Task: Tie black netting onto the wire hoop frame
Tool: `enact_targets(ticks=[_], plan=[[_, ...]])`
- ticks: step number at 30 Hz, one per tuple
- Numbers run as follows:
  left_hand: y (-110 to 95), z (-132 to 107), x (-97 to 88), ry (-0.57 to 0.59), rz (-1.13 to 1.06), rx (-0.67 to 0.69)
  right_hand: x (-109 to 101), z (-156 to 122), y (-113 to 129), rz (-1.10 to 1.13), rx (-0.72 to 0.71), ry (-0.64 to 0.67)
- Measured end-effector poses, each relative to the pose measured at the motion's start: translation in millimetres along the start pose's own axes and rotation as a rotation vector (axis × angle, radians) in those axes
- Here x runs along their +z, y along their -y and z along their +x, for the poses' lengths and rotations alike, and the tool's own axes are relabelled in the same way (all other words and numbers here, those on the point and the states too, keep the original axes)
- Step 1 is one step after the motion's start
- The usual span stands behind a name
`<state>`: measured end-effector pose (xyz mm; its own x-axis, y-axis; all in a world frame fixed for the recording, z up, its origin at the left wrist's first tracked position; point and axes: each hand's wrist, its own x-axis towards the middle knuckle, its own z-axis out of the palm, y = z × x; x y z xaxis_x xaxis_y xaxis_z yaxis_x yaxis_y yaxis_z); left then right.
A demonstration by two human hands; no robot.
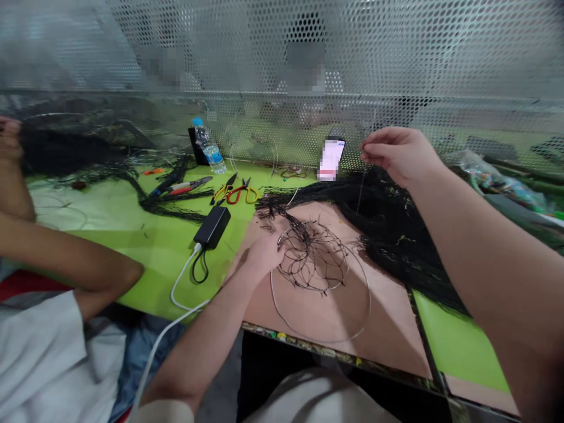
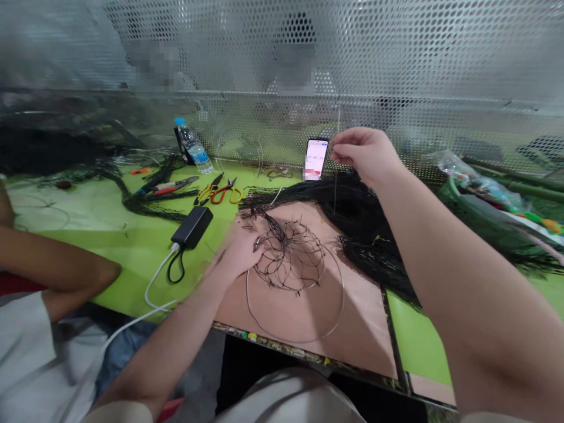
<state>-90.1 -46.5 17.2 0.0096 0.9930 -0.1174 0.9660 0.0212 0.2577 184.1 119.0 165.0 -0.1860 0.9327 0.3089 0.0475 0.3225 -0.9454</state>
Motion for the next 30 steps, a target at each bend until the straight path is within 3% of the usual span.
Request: enact_targets(ticks=[3, 8, 14, 18, 25, 30], plan=[[-2, 4, 3.2, -0.011, -0.057, 0.000, -5, -5, 8, -0.120, -0.016, -0.052], [-7, 13, 10.3, -0.043, -0.188, 0.034, -1, -15, -16, -0.582, 0.081, -0.100], [-6, 9, 10.3, -0.054, -0.334, 0.042, 11, -22, -38, -1.154, 0.037, 0.079], [-2, 2, 5.0, -0.060, -0.369, 0.067, 15, -20, -27, -1.114, 0.048, 0.032], [10, -2, 0.3, -0.083, -0.414, 0.101, -1, -23, 7, -0.638, -0.033, -0.371], [20, -5, -9.0, -0.080, -0.459, 0.132, -12, -42, 32, -0.387, -0.080, -0.372]])
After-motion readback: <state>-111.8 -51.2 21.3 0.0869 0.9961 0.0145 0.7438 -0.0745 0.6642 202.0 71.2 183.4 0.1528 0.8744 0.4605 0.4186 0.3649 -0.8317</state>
